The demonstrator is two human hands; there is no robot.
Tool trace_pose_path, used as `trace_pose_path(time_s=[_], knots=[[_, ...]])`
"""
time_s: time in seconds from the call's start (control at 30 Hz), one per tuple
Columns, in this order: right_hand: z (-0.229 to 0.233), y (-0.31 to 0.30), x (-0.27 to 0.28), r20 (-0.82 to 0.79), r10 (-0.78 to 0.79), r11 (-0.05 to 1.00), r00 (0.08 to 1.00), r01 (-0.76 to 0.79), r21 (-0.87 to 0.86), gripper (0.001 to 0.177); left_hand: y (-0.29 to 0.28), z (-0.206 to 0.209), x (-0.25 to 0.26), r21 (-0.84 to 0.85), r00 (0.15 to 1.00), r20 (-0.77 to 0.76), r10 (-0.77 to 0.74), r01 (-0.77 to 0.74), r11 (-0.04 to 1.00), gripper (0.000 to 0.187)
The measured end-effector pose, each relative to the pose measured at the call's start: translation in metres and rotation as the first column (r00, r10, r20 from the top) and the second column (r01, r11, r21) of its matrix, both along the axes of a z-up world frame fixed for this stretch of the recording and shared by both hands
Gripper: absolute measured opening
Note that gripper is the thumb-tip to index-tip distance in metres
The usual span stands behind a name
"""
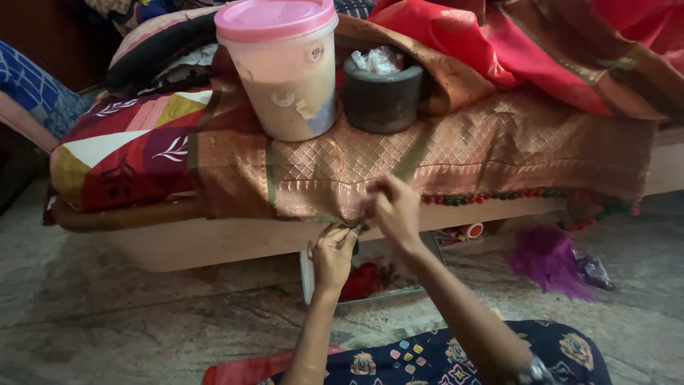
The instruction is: The person is manually attaching decorative pom-poms or tassels to the border of a traditional Indian garment, possibly a saree.
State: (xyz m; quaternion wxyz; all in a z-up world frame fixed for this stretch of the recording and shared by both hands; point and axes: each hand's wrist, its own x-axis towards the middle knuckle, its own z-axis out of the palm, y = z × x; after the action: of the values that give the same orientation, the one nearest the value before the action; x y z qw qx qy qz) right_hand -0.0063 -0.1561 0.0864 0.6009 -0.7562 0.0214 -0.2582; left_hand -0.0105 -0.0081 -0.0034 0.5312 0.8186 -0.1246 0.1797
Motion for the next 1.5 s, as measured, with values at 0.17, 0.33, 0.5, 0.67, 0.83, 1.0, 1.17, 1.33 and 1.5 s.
trace_pose_path(time_s=[0.17,0.33,0.5,0.67,0.83,1.0,1.17,1.33,1.5], knots=[[0.038,0.01,0.065,0.183,0.017,0.959,0.983,0.035,-0.28,0.02,-0.001,0.011,-0.007,0.018,1.0,-0.017,0.002,-0.001,1.0,0.019],[0.04,0.015,0.068,0.071,-0.034,0.998,0.997,0.038,-0.055,0.016,0.002,0.023,-0.012,0.023,1.0,-0.008,0.0,0.0,1.0,0.016],[0.062,0.013,0.053,-0.116,0.085,0.984,0.99,-0.065,0.164,0.018,0.003,0.017,-0.009,-0.006,1.0,0.005,-0.015,0.016,1.0,0.018],[0.051,0.003,0.068,-0.166,0.168,0.963,0.972,-0.126,0.237,0.021,0.005,0.014,-0.007,0.017,0.98,0.198,0.011,-0.015,1.0,0.018],[0.024,-0.016,0.098,-0.097,0.261,0.941,0.96,-0.231,0.246,0.019,0.004,0.021,-0.011,-0.124,0.992,0.128,-0.012,0.028,0.992,0.018],[0.047,-0.011,0.078,-0.143,0.269,0.95,0.953,-0.238,0.201,0.019,0.006,0.034,-0.019,-0.114,0.993,0.111,-0.033,0.045,0.992,0.018],[0.053,-0.004,0.071,-0.14,0.207,0.978,0.968,-0.209,-0.003,0.02,0.004,0.03,-0.017,-0.14,0.984,0.176,-0.038,0.063,0.988,0.017],[0.049,-0.005,0.076,-0.177,0.144,0.99,0.974,-0.139,0.038,0.019,0.006,0.038,-0.021,-0.092,0.992,0.118,-0.038,0.049,0.995,0.015],[0.057,-0.001,0.067,-0.153,0.148,0.988,0.977,-0.154,-0.028,0.02,0.006,0.041,-0.022,-0.078,0.987,0.152,-0.049,0.061,0.995,0.015]])
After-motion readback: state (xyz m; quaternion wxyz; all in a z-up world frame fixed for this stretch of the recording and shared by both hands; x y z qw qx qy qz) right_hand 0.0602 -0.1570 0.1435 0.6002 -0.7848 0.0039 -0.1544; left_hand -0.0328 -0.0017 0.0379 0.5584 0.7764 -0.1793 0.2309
